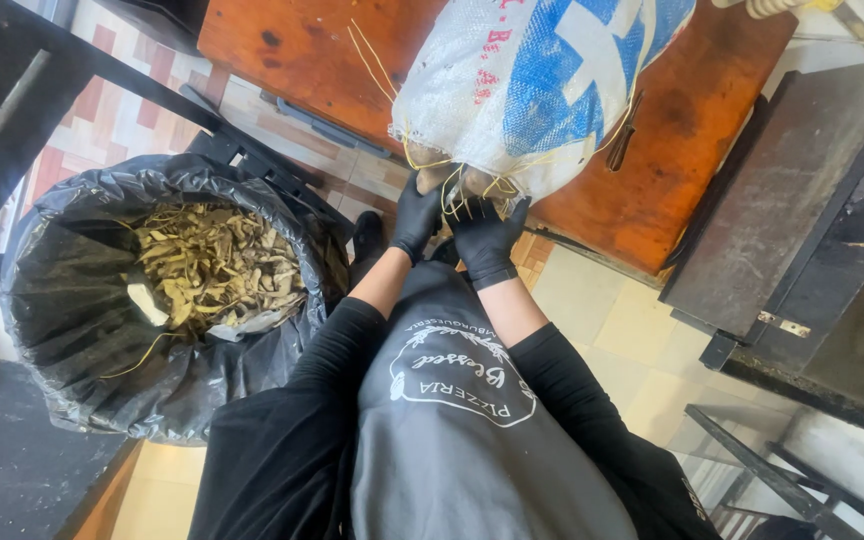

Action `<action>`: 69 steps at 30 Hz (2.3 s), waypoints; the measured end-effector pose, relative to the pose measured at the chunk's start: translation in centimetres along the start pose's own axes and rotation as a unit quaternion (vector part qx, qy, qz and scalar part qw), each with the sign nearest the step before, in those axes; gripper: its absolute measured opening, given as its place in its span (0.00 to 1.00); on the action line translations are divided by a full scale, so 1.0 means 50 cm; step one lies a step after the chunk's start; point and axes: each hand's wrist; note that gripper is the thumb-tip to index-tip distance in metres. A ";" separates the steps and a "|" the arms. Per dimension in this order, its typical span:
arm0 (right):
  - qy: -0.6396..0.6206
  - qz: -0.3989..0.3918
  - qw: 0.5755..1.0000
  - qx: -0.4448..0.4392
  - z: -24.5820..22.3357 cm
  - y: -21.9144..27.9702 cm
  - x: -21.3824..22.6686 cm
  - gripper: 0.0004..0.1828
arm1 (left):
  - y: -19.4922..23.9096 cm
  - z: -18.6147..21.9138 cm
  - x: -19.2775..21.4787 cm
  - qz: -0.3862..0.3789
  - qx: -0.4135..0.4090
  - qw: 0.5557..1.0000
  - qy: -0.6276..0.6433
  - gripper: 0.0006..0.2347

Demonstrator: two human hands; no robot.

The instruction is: Untie a sack of potatoes, remove a potato, and peel it over a trash bin.

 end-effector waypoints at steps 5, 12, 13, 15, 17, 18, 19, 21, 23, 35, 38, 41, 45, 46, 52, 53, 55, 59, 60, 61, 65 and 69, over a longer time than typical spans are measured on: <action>-0.006 -0.053 0.998 -0.025 0.010 0.009 -0.010 0.45 | 0.046 0.062 0.034 -0.015 -0.018 1.000 -0.004 0.23; -0.052 -0.015 0.997 -0.047 0.032 0.107 -0.093 0.42 | -0.022 -0.047 0.046 0.052 0.071 0.958 0.275 0.22; -0.051 -0.015 0.997 -0.047 0.036 0.120 -0.099 0.42 | -0.006 -0.013 0.045 0.052 0.070 0.957 0.276 0.22; -0.050 -0.024 0.998 -0.038 0.046 0.146 -0.109 0.42 | 0.025 0.052 0.045 0.025 0.062 0.957 0.282 0.28; -0.049 -0.027 0.998 -0.042 0.045 0.137 -0.097 0.42 | 0.029 0.058 0.049 0.028 0.066 0.956 0.286 0.28; -0.049 -0.030 0.997 -0.046 0.043 0.132 -0.092 0.41 | 0.030 0.061 0.049 0.030 0.071 0.954 0.288 0.29; -0.049 -0.031 0.997 -0.044 0.041 0.113 -0.077 0.41 | 0.022 0.046 0.054 0.029 0.070 0.954 0.289 0.29; -0.044 -0.006 0.996 -0.074 0.035 0.074 -0.047 0.42 | 0.006 0.017 0.063 0.013 0.079 0.960 0.267 0.32; -0.035 -0.008 0.996 -0.076 0.039 0.089 -0.053 0.43 | 0.004 0.012 0.060 0.015 0.085 0.959 0.272 0.32; 0.028 -0.031 0.995 -0.092 0.033 -0.001 0.048 0.43 | 0.010 -0.031 0.093 0.019 0.118 0.966 0.231 0.32; 0.021 -0.030 0.994 -0.101 0.039 -0.009 0.073 0.42 | 0.016 -0.038 0.106 0.025 0.139 0.967 0.210 0.36; 0.006 -0.041 0.993 -0.110 0.041 -0.006 0.054 0.41 | 0.068 0.008 0.129 0.054 0.142 0.987 0.058 0.33; 0.004 -0.058 0.991 -0.119 0.041 -0.008 0.035 0.37 | 0.136 0.022 0.133 0.177 0.197 0.959 0.095 0.19; 0.004 -0.059 0.991 -0.120 0.040 -0.018 0.028 0.37 | 0.116 0.002 0.138 0.179 0.196 0.960 0.094 0.19; 0.000 -0.073 0.990 -0.120 0.039 -0.058 0.070 0.37 | -0.001 0.045 0.161 0.193 0.102 0.975 0.028 0.11; 0.003 -0.077 0.991 -0.110 0.040 -0.056 0.065 0.37 | -0.030 0.076 0.156 0.173 0.045 0.983 0.040 0.10; 0.008 -0.083 0.991 -0.100 0.035 -0.051 0.059 0.38 | -0.073 0.132 0.147 0.154 -0.013 0.987 0.054 0.11; 0.035 -0.125 0.984 -0.123 0.030 -0.039 0.047 0.43 | -0.061 0.189 0.139 0.127 -0.181 0.975 -0.006 0.27; 0.025 -0.117 0.987 -0.110 0.035 -0.039 0.039 0.42 | -0.043 0.195 0.137 0.139 -0.162 0.976 0.048 0.26; 0.026 -0.117 0.987 -0.110 0.031 -0.043 0.041 0.42 | -0.010 0.186 0.136 0.140 -0.163 0.976 0.049 0.26; 0.058 -0.135 0.983 -0.113 0.021 -0.075 0.060 0.43 | 0.127 0.193 0.125 0.097 -0.313 0.940 -0.093 0.26; 0.035 -0.184 0.978 -0.096 0.027 -0.111 0.097 0.45 | 0.119 0.165 0.081 0.150 -0.423 0.859 -0.246 0.25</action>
Point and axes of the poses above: each hand's wrist, its own y-axis away from the middle knuckle, its own x-axis out of the back of the hand, z = x × y, and after that the axes turned 5 degrees about z, right-handed
